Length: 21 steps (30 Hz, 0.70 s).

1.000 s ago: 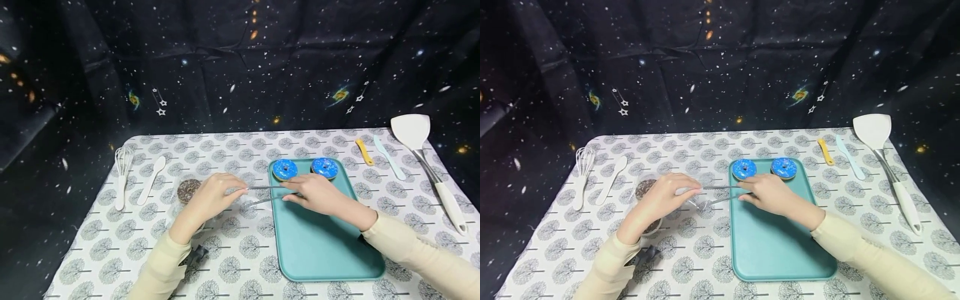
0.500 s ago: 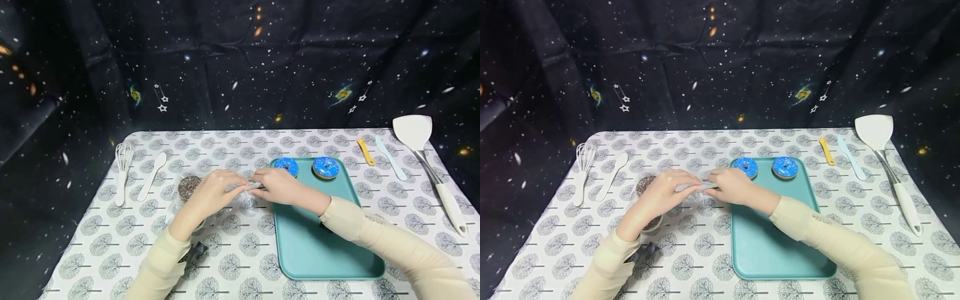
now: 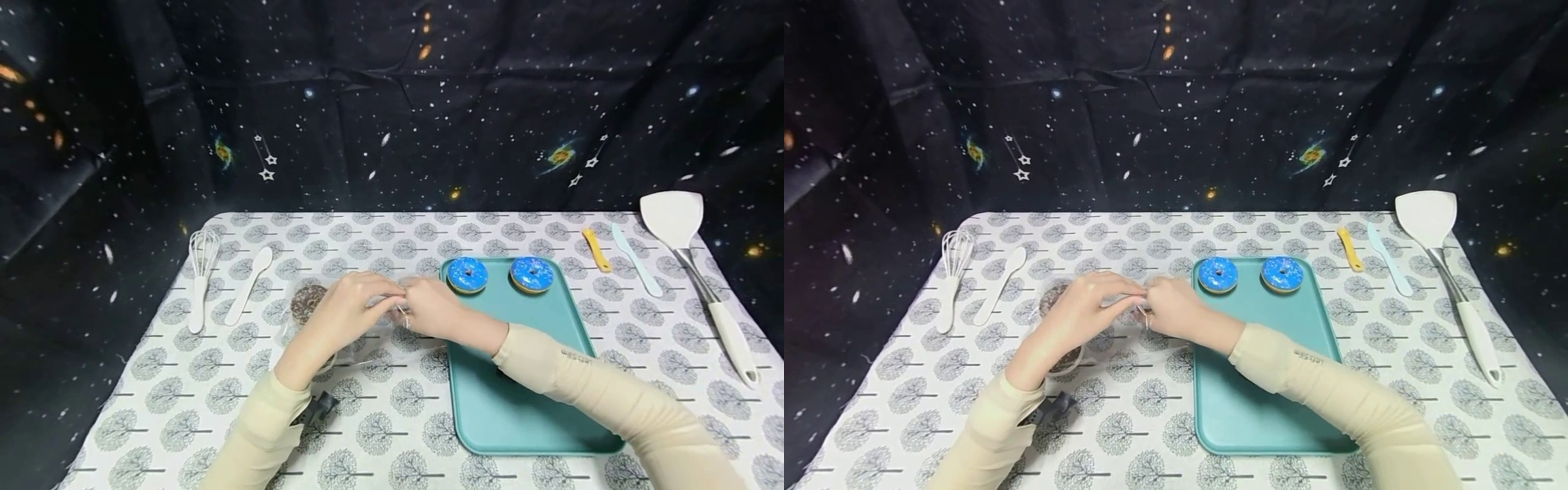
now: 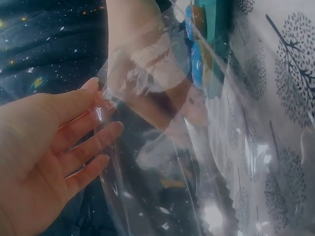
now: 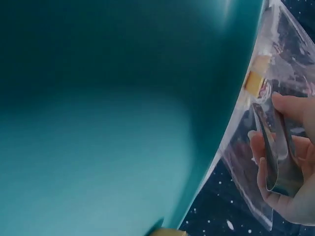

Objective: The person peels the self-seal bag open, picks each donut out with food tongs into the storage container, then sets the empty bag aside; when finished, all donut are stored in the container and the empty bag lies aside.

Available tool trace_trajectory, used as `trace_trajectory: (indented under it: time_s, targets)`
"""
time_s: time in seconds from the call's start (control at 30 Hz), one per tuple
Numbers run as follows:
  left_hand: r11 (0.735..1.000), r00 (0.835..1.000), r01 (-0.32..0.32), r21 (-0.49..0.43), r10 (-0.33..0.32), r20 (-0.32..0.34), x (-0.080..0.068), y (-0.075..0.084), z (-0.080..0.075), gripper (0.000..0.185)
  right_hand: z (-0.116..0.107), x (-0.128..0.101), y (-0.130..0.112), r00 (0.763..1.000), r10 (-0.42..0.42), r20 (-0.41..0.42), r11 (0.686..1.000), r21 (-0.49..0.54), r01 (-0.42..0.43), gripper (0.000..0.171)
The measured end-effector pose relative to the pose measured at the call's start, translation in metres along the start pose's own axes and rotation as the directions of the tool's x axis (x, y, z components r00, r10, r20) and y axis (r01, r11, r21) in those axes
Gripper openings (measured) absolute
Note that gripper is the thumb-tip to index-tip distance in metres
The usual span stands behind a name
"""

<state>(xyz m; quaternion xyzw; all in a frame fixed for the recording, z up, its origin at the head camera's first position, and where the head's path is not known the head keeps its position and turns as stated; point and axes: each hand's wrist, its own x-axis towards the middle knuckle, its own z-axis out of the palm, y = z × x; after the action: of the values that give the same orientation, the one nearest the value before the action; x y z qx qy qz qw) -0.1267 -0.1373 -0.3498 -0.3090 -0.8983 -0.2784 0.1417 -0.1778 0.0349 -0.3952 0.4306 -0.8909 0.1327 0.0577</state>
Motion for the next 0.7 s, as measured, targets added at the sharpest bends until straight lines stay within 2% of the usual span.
trace_trajectory:
  time_s: [0.13,0.2,0.37,0.53,0.63,0.7]
  targets:
    - [0.999,0.999,0.038,-0.009,-0.038,0.004,-0.001,0.002,0.002,0.016,0.003,0.001,-0.004,0.999,0.0,-0.032,1.0,0.023,0.001,0.025]
    - [0.998,0.998,0.058,-0.023,-0.058,0.005,-0.001,0.004,0.004,0.016,0.004,0.0,-0.006,0.999,0.013,-0.044,0.997,0.078,-0.01,0.031]
    - [0.997,0.999,0.053,-0.059,-0.053,0.004,0.0,0.008,0.006,0.019,0.009,-0.001,-0.007,0.995,-0.017,-0.097,0.989,0.148,0.031,0.044]
    - [0.998,0.999,0.037,-0.052,-0.037,0.004,0.001,0.008,0.008,0.019,0.014,0.0,-0.009,0.988,-0.044,-0.146,0.991,0.119,0.062,0.045]
    - [0.998,0.999,0.036,-0.043,-0.036,0.01,0.002,0.007,0.009,0.019,0.014,0.0,-0.011,0.993,-0.014,-0.118,0.993,0.113,0.028,0.046]
    - [0.998,0.999,0.037,-0.041,-0.037,0.014,0.001,0.007,0.008,0.019,0.014,0.001,-0.013,0.996,-0.022,-0.089,0.997,0.069,0.028,0.041]
